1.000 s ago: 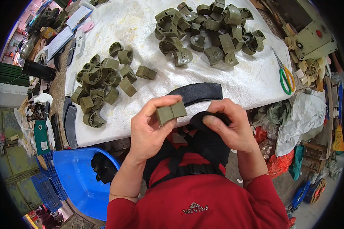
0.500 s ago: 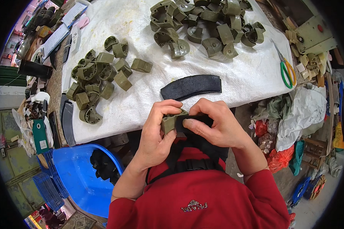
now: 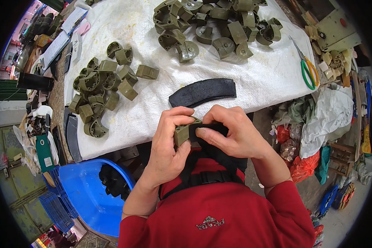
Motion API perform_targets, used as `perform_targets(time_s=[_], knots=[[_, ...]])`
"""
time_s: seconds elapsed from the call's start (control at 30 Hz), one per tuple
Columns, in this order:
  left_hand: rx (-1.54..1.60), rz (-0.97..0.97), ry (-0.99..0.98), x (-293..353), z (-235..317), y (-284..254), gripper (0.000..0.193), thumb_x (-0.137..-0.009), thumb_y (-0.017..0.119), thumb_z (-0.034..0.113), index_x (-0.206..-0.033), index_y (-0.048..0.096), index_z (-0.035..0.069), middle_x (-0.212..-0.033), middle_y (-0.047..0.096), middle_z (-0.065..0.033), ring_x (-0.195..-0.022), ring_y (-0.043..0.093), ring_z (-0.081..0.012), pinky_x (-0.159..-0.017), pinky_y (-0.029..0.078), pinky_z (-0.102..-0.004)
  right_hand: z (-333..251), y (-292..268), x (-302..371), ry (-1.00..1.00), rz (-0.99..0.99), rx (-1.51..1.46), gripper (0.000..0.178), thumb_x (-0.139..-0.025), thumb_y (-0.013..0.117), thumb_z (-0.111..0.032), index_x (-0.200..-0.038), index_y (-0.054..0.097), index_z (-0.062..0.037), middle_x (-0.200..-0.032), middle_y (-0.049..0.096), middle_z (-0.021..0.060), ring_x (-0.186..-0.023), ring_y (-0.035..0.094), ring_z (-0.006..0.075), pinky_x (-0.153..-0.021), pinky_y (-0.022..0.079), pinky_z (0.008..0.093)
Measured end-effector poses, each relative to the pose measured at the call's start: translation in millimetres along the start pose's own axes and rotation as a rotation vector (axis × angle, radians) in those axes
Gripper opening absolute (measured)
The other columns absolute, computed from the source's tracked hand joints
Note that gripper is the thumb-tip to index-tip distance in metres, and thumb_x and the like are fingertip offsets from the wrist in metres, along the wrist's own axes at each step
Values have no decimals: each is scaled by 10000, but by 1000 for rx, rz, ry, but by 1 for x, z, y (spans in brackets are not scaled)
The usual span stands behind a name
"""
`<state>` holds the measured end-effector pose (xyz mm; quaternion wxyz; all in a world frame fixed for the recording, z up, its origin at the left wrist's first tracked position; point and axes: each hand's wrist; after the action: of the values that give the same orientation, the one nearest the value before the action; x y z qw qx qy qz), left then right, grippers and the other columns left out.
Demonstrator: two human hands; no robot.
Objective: The person attaches adhesive strips to plastic components by wrapping each strip around a component and pressing it into place by hand.
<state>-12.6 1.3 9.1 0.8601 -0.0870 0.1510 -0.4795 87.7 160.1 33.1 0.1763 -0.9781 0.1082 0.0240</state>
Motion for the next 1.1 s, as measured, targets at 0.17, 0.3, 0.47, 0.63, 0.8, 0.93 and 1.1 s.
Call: perform_targets(time_s=[0.17, 0.3, 0.47, 0.63, 0.8, 0.93, 1.1], knots=[[-51, 57, 46, -3, 11, 6, 361, -690, 544, -50, -1041, 477, 1, -1109, 484, -198, -1040, 490, -307, -868, 408, -351, 8, 3, 3, 25, 59, 34, 160, -752, 688, -114, -762, 560, -17, -608, 558, 83, -521, 563, 188, -482, 412, 280], [-172, 170, 29, 1, 8, 9, 284, -756, 661, 91, -993, 524, 17, -1100, 485, -198, -1080, 456, -287, -855, 404, -342, 14, 4, 3, 28, 72, 8, 242, -760, 676, -182, -817, 528, 1, -657, 571, 132, -583, 571, 280, -532, 424, 351], [-4, 274, -46, 1, 5, 11, 190, -793, 674, 134, -908, 579, 17, -1031, 548, -157, -1038, 488, -238, -858, 400, -321, 14, 2, 0, -370, 375, 332, 301, -676, 728, -183, -881, 559, -40, -799, 584, 100, -676, 552, 270, -635, 412, 358], [209, 299, -80, -2, 2, 1, 200, -764, 693, 77, -930, 605, 6, -1102, 568, -161, -950, 551, -181, -838, 430, -284, -1, 24, 37, -352, 93, 188, 294, -714, 730, -237, -855, 567, -36, -752, 545, 76, -584, 522, 222, -535, 406, 327], [474, 215, -120, -4, 10, 0, 206, -753, 716, 76, -921, 618, 7, -1187, 527, -184, -1015, 533, -194, -873, 424, -297, 21, 51, 30, 286, -264, -260, 573, -763, 724, -261, -1214, 453, -35, -934, 561, 57, -681, 543, 134, -586, 438, 279], [425, 221, -18, 1, 2, -2, 238, -729, 753, 103, -914, 634, 13, -1177, 493, -158, -1041, 517, -206, -883, 423, -301, 20, 58, 19, 156, 73, -1297, 831, -719, 712, -100, -1404, 243, -59, -1255, 440, 16, -1087, 461, 119, -896, 354, 273], [492, 165, -20, 5, -7, -5, 230, -717, 763, 95, -895, 639, 18, -1098, 493, -129, -1006, 524, -199, -876, 424, -296, 16, 48, 13, 239, 251, -1485, 331, -801, 665, -70, -1108, 541, -61, -1025, 565, 23, -1001, 511, 121, -875, 385, 275]])
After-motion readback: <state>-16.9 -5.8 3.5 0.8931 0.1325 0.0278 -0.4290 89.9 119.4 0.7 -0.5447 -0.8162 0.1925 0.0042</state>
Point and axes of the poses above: each hand's wrist, its own x-axis away from the middle knuckle, its own y-axis out of the palm, z = x × y
